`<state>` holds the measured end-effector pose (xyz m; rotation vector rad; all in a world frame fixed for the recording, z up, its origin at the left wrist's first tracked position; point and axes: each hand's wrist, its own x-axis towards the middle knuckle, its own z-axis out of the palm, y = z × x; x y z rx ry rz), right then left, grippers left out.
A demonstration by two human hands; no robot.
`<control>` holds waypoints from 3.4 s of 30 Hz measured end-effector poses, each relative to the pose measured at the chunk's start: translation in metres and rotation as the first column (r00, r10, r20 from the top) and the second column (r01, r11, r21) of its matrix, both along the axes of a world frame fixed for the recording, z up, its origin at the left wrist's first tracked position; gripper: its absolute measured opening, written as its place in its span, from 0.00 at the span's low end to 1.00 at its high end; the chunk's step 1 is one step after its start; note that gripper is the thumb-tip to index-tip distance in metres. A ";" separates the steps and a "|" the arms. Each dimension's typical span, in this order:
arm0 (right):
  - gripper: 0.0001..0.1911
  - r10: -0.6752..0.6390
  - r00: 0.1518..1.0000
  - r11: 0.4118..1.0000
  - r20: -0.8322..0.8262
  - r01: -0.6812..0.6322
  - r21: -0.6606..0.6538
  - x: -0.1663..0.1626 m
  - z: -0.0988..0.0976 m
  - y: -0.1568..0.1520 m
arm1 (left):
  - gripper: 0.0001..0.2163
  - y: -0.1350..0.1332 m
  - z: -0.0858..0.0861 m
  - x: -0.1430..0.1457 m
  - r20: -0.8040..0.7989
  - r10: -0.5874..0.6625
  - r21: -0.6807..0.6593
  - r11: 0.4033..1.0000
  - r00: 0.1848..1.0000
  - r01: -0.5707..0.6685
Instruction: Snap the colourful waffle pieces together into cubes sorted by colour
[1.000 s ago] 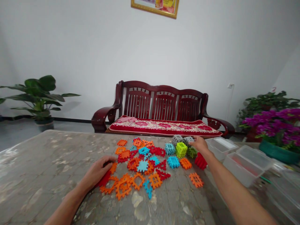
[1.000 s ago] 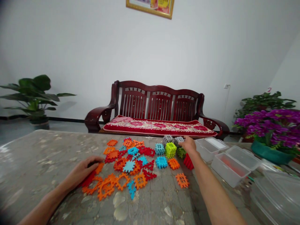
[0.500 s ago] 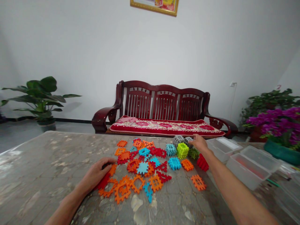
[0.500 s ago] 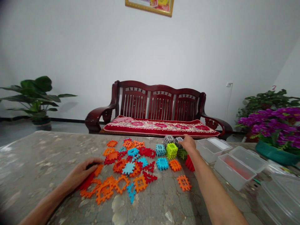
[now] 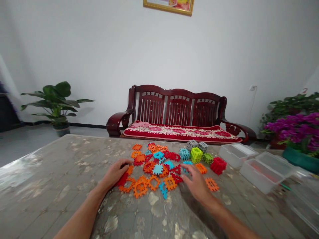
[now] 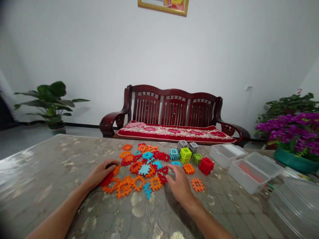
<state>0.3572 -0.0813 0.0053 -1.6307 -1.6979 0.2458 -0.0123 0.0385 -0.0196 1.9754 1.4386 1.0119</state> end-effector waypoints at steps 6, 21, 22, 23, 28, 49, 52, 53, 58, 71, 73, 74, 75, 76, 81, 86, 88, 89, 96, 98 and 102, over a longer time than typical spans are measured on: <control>0.27 -0.009 0.972 0.995 0.233 0.033 -0.097 -0.038 -0.021 -0.033 | 0.23 -0.004 0.007 -0.002 0.054 0.042 -0.030 0.999 0.998 -0.040; 0.22 -0.050 0.923 0.992 0.381 0.089 -0.085 -0.054 -0.014 -0.037 | 0.34 -0.033 0.022 0.007 -0.026 -0.008 -0.077 0.997 1.000 0.006; 0.22 -0.054 0.921 0.993 0.386 0.090 -0.076 -0.054 -0.014 -0.037 | 0.35 -0.039 0.023 0.008 -0.091 -0.011 -0.084 0.996 0.996 0.003; 0.21 -0.059 0.918 0.993 0.392 0.093 -0.068 -0.054 -0.014 -0.037 | 0.37 -0.046 0.023 0.009 -0.165 -0.013 -0.091 0.996 0.986 -0.002; 0.19 -0.073 0.901 0.994 0.428 0.101 -0.044 -0.056 -0.014 -0.036 | 0.43 -0.083 0.019 0.029 -0.500 -0.023 -0.079 0.997 0.866 -0.019; 0.19 -0.112 0.978 0.993 -0.175 0.104 -0.051 -0.033 -0.033 -0.018 | 0.09 -0.089 0.013 0.112 -0.273 -0.195 0.295 0.915 0.942 0.275; 0.22 -0.101 0.960 0.995 -0.260 0.093 -0.040 -0.031 -0.036 -0.017 | 0.11 -0.077 0.013 0.114 -0.211 -0.143 0.334 0.919 0.967 0.208; 0.22 -0.095 0.955 0.995 -0.281 0.090 -0.031 -0.030 -0.037 -0.016 | 0.11 -0.074 0.012 0.114 -0.196 -0.121 0.346 0.920 0.973 0.184; 0.23 -0.080 0.907 0.996 -0.413 0.091 0.007 -0.027 -0.044 -0.011 | 0.12 -0.069 0.005 0.110 -0.229 -0.040 0.381 0.916 0.973 0.127; 0.19 -0.076 0.906 0.991 -0.417 0.114 0.067 -0.022 -0.044 -0.009 | 0.21 -0.062 0.022 0.129 -0.502 -0.025 0.249 0.953 0.864 0.172; 0.19 -0.073 0.908 0.991 -0.412 0.111 0.070 -0.023 -0.043 -0.009 | 0.21 -0.055 0.024 0.131 -0.514 -0.085 0.213 0.952 0.854 0.222; 0.18 -0.071 0.909 0.992 -0.412 0.109 0.070 -0.023 -0.043 -0.010 | 0.20 -0.052 0.025 0.130 -0.513 -0.114 0.199 0.948 0.851 0.247; 0.18 -0.068 0.909 0.992 -0.412 0.105 0.067 -0.023 -0.042 -0.010 | 0.19 -0.050 0.026 0.130 -0.507 -0.139 0.194 0.943 0.851 0.269; 0.18 -0.065 0.908 0.993 -0.413 0.099 0.063 -0.023 -0.041 -0.011 | 0.19 -0.048 0.027 0.129 -0.499 -0.158 0.197 0.937 0.852 0.289; 0.16 -0.048 0.905 0.995 -0.422 0.080 0.057 -0.025 -0.039 -0.012 | 0.16 -0.048 0.029 0.123 -0.467 -0.168 0.240 0.921 0.868 0.308; 0.16 -0.048 0.907 0.996 -0.418 0.073 0.043 -0.025 -0.040 -0.011 | 0.17 -0.050 0.028 0.121 -0.481 -0.168 0.211 0.930 0.860 0.300; 0.16 -0.051 0.906 0.996 -0.420 0.075 0.039 -0.025 -0.040 -0.011 | 0.20 -0.050 0.027 0.122 -0.472 -0.162 0.205 0.936 0.867 0.286; 0.16 -0.052 0.906 0.996 -0.420 0.075 0.038 -0.025 -0.040 -0.011 | 0.22 -0.050 0.027 0.122 -0.468 -0.153 0.199 0.941 0.870 0.273; 0.15 -0.049 0.908 0.997 -0.417 0.071 0.036 -0.024 -0.040 -0.012 | 0.16 -0.051 0.026 0.123 -0.458 -0.109 0.198 0.955 0.882 0.221; 0.14 -0.054 0.908 0.997 -0.415 0.075 0.035 -0.025 -0.040 -0.012 | 0.16 -0.052 0.026 0.122 -0.427 -0.088 0.218 0.956 0.900 0.197; 0.15 -0.051 0.908 0.996 -0.416 0.074 0.039 -0.025 -0.039 -0.012 | 0.18 -0.058 0.023 0.123 -0.359 -0.089 0.286 0.937 0.929 0.200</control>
